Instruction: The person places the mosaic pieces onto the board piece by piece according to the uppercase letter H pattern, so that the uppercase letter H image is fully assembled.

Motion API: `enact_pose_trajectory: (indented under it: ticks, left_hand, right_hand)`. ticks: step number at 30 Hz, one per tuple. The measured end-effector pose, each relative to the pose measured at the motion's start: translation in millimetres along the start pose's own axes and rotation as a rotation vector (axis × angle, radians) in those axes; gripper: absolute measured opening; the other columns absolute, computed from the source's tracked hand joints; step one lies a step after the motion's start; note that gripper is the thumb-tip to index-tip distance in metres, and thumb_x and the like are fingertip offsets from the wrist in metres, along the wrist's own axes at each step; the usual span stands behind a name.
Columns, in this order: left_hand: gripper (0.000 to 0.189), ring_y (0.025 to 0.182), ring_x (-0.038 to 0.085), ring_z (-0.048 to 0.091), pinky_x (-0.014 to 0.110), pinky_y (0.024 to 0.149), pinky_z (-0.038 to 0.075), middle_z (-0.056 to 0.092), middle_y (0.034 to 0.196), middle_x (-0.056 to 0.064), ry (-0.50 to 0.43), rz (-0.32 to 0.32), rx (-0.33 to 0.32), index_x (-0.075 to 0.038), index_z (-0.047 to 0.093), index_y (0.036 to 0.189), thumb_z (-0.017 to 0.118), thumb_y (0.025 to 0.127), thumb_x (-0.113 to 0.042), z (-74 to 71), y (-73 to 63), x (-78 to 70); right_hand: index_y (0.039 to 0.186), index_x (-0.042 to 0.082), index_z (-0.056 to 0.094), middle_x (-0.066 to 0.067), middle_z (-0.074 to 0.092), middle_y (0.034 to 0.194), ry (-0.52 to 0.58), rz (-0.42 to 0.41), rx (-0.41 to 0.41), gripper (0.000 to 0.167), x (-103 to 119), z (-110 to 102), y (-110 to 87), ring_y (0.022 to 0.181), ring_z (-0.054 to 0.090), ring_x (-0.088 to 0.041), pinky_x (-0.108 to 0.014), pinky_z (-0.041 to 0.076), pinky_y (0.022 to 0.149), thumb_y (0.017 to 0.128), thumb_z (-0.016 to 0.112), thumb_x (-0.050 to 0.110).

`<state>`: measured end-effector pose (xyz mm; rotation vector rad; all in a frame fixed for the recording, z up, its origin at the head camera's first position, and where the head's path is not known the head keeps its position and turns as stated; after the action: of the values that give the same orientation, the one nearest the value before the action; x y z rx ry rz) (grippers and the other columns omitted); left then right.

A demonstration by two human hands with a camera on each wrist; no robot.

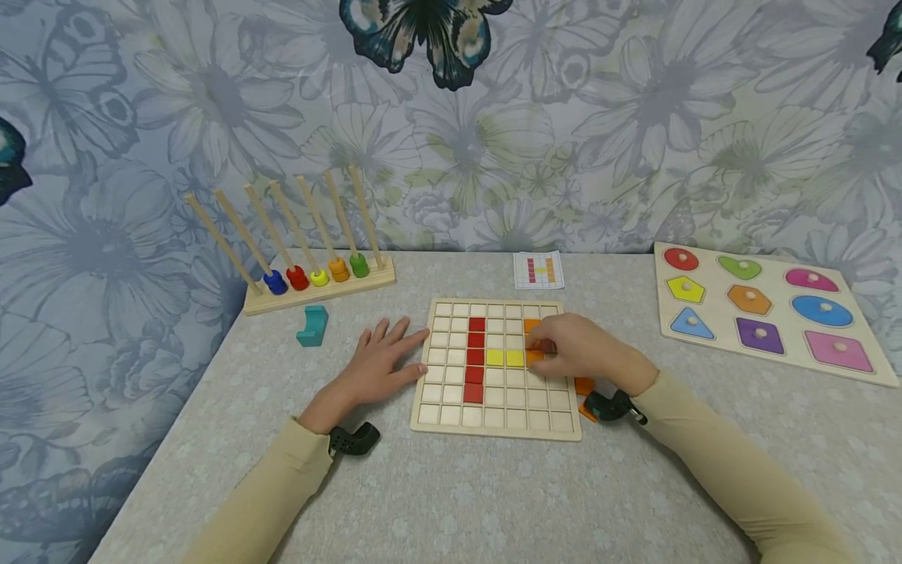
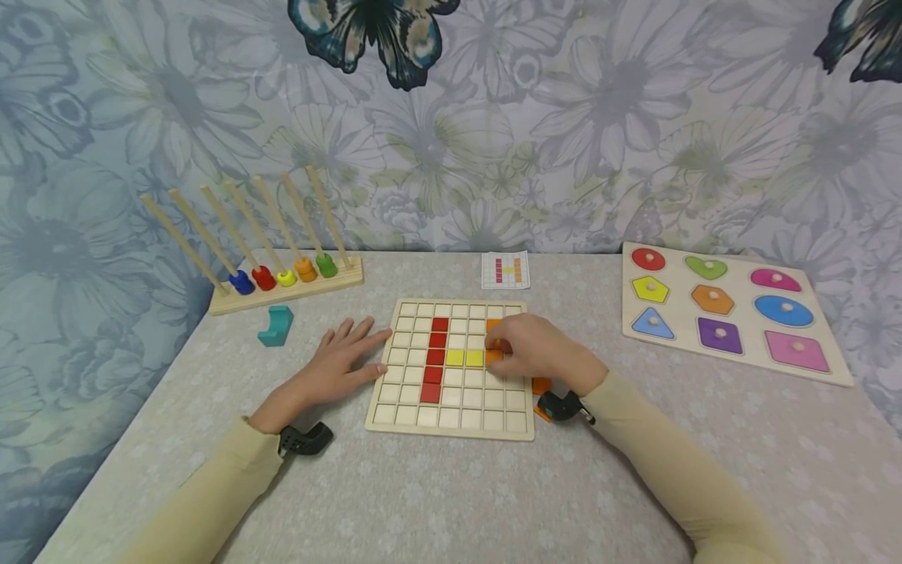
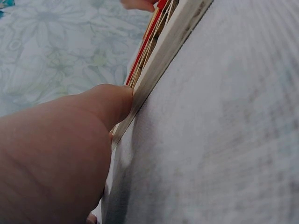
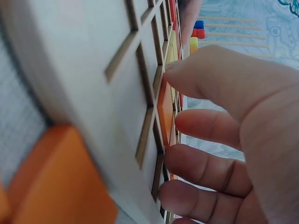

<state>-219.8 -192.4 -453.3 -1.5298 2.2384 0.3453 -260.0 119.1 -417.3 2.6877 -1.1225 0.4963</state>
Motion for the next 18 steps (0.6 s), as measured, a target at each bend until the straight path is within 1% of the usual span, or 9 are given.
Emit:
enact_pose_trajectory:
  ticks: [11, 18]
  left_hand:
    - [0.064, 0.156, 0.053, 0.007, 0.075, 0.119, 0.006, 0.024, 0.168, 0.022, 0.005, 0.001, -0.005, -0.018, 0.043, 0.157, 0.062, 0.101, -0.04, 1.4, 0.3, 1.0]
    - [0.064, 0.156, 0.053, 0.008, 0.076, 0.119, 0.007, 0.024, 0.168, 0.023, 0.014, 0.006, -0.01, -0.017, 0.043, 0.157, 0.062, 0.101, -0.04, 1.8, -0.2, 0.8]
  right_hand:
    - [0.102, 0.013, 0.079, 0.006, 0.059, 0.076, 0.006, -0.001, 0.005, 0.023, -0.8, -1.7, -2.4, 0.068, 0.048, -0.008, -0.025, 0.041, 0.064, 0.083, 0.081, 0.026]
    - [0.101, 0.013, 0.078, 0.006, 0.062, 0.077, -0.012, 0.025, 0.006, 0.02, -6.0, -6.2, -13.7, 0.069, 0.05, -0.008, -0.025, 0.043, 0.066, 0.085, 0.08, 0.025]
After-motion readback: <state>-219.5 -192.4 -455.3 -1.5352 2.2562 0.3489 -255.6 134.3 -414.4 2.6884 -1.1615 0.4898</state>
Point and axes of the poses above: each hand's wrist, its own y-axis towards the middle knuckle, its own z-axis out of the palm, x = y × z, the point moved 4 cm from there along y, towards the middle knuckle
